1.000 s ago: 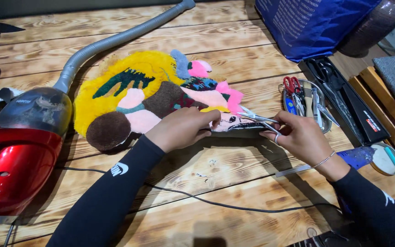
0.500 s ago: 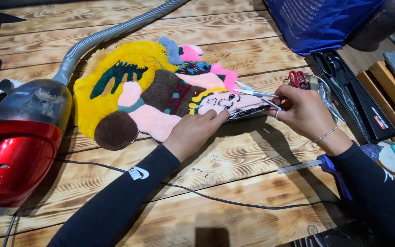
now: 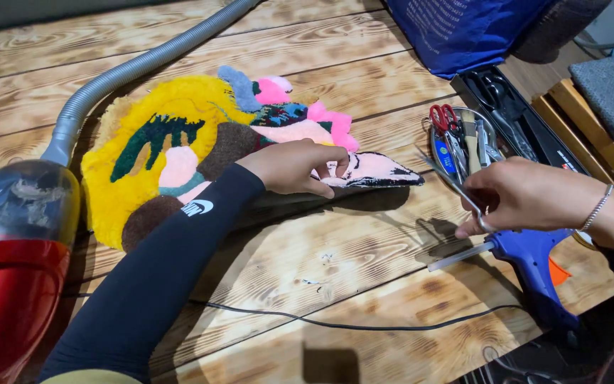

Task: The person trims the edges and removes excess backing material from a custom-shaped handmade rug.

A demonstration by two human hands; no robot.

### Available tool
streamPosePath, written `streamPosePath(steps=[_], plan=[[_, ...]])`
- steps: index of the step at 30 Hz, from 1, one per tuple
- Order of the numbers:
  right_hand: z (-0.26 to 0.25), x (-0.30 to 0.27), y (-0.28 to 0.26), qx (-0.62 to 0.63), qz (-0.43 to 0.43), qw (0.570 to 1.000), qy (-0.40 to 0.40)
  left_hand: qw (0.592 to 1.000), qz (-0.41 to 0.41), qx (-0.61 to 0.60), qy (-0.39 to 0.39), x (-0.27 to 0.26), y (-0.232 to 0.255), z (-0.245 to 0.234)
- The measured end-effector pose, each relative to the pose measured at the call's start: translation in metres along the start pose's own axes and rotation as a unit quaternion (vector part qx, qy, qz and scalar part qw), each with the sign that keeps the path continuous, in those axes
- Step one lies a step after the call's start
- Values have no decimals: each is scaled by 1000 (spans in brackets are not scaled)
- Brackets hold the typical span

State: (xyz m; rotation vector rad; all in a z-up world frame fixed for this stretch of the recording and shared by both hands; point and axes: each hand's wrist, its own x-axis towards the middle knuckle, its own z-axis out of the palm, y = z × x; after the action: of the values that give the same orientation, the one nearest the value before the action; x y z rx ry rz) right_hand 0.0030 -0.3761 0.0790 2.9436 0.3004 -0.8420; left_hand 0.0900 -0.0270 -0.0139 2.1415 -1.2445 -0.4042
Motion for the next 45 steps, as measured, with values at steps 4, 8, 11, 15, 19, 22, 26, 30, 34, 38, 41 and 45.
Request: streamPosePath(steps=[4,8,11,15,19,22,26,30,34,38,41,45], plan=[[-6,-5,-11,85,-113,990,-28,999,17,-26,-17,11,-19,-1],[-25,-20,-51,-41,-36,998,36,998,22,-55,-29,16,-29,2],[-32,-26,-69,-95,-15,994,52,998,24,-60,-30,20,-34,5],[-38,-25,-81,-142,-8,988,66,996,25,-78,-31,21,-36,5],[-57,-26,-110,-164,43,985,11,996,21,-82,-29,21,-37,4],[-62,-26,-114,-187,38,982,-7,997,25,-71,-26,22,-36,4],[-71,-25,-123,-213,31,977,-3,996,34,-74,-26,23,-38,4],[-72,-15,-119,-249,35,968,-11,997,40,-65,-23,24,-38,4],[-71,-5,-107,-269,21,963,-8,996,50,-67,-19,24,-39,5],[-80,3,-110,-279,-21,960,1,996,39,-73,-23,23,-36,5],[-78,18,-97,-303,-43,952,-7,996,49,-69,-19,24,-36,6],[-75,34,-89,-331,-78,940,-23,997,55,-57,-21,25,-36,6]])
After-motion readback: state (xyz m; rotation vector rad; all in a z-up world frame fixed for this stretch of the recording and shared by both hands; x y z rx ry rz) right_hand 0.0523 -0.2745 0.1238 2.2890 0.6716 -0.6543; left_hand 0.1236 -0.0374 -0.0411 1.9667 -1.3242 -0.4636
